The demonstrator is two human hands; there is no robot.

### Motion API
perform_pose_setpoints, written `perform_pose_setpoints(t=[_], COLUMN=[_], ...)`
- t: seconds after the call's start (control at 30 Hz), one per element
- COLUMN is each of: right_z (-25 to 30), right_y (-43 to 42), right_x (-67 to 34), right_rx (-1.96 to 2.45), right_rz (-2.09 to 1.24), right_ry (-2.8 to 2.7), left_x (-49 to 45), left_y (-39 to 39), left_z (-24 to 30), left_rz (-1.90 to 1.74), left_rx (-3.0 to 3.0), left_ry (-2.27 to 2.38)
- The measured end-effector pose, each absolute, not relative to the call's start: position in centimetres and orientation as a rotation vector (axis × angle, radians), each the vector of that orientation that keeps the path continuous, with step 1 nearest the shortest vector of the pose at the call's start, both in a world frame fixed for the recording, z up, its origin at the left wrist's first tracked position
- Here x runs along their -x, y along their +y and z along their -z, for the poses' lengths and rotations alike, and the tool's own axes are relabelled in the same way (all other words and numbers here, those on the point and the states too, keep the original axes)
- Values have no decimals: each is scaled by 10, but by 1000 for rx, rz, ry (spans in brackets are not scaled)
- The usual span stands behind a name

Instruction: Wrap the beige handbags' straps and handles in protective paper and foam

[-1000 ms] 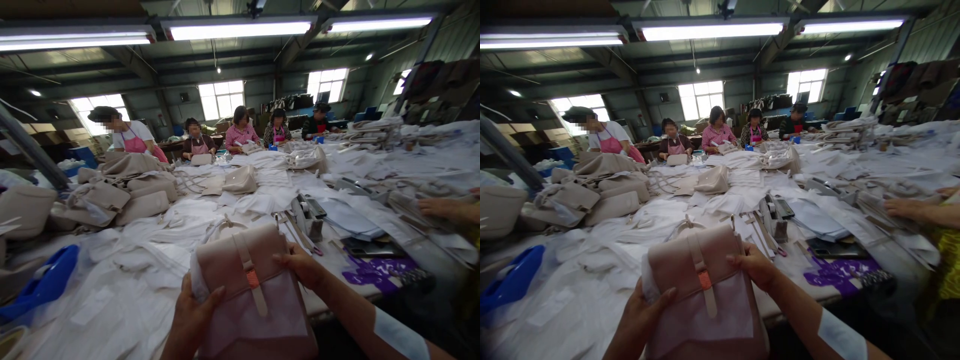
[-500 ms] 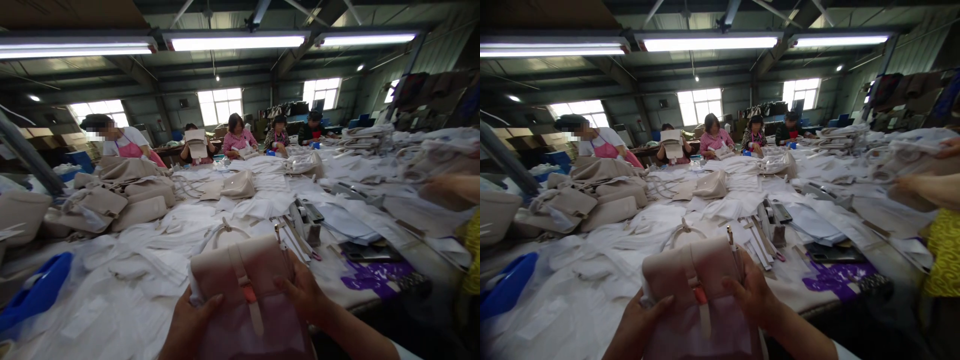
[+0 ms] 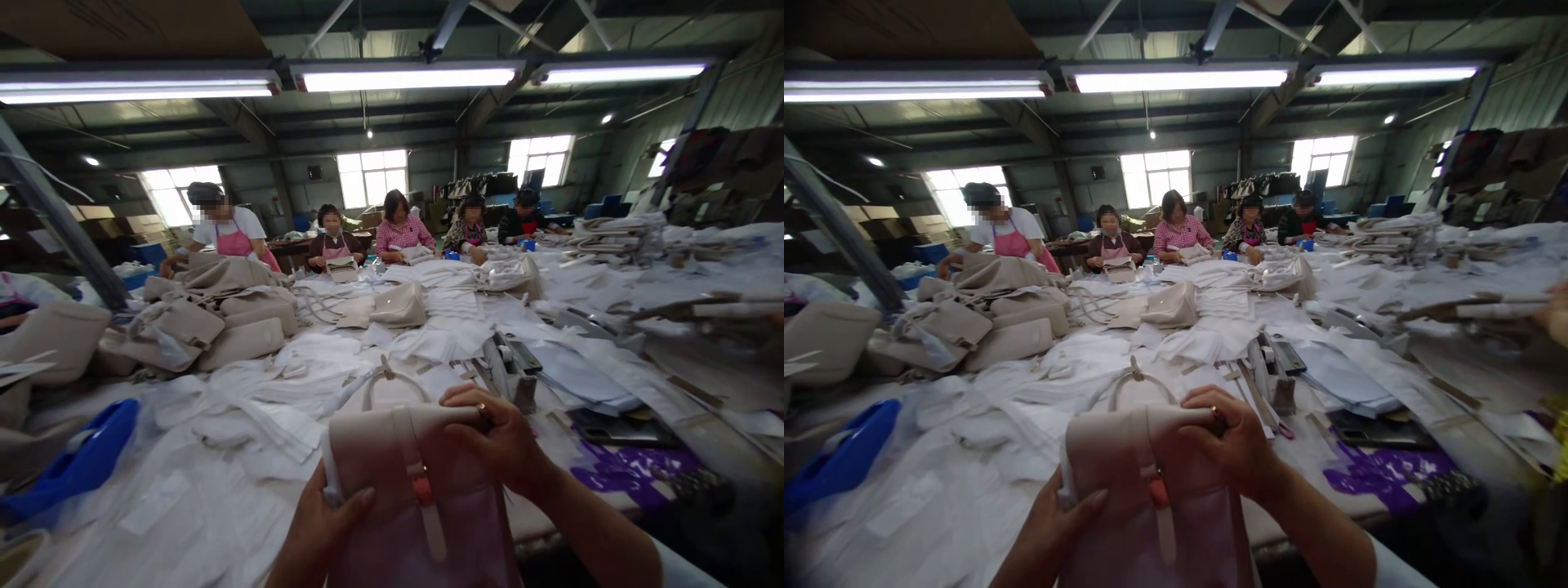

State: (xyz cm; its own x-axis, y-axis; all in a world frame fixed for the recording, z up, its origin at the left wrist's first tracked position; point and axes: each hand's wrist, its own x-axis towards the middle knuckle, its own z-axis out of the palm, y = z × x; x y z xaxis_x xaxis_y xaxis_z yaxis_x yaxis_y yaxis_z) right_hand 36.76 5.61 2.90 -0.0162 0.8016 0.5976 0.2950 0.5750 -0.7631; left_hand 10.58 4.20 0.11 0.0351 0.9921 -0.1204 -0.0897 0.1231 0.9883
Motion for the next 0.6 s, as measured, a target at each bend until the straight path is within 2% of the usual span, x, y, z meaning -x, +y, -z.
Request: perform_pose_setpoints(t=[0.13, 0.27, 0.33, 0.5, 0.6], right_z=[-23, -13, -1, 30, 32], right_y=[55, 57, 58, 56, 53], right_x=[-372, -383, -387, -386, -382], right_rx=[938, 962, 1012, 797, 701], right_rz=[-479, -592, -772, -1546, -1749], right_ry=[-1602, -1572, -1454, -1137, -1103], left_x=[-110, -109, -107, -105, -104], left_y=[44, 50, 50, 50, 48], left_z=[-8, -6, -2, 6, 5], left_rz=[-1116, -1041, -1064, -1107, -1133], left_rx=[-1116, -1045, -1009, -981, -1011], left_ry=[1263, 1343, 1302, 1292, 1308])
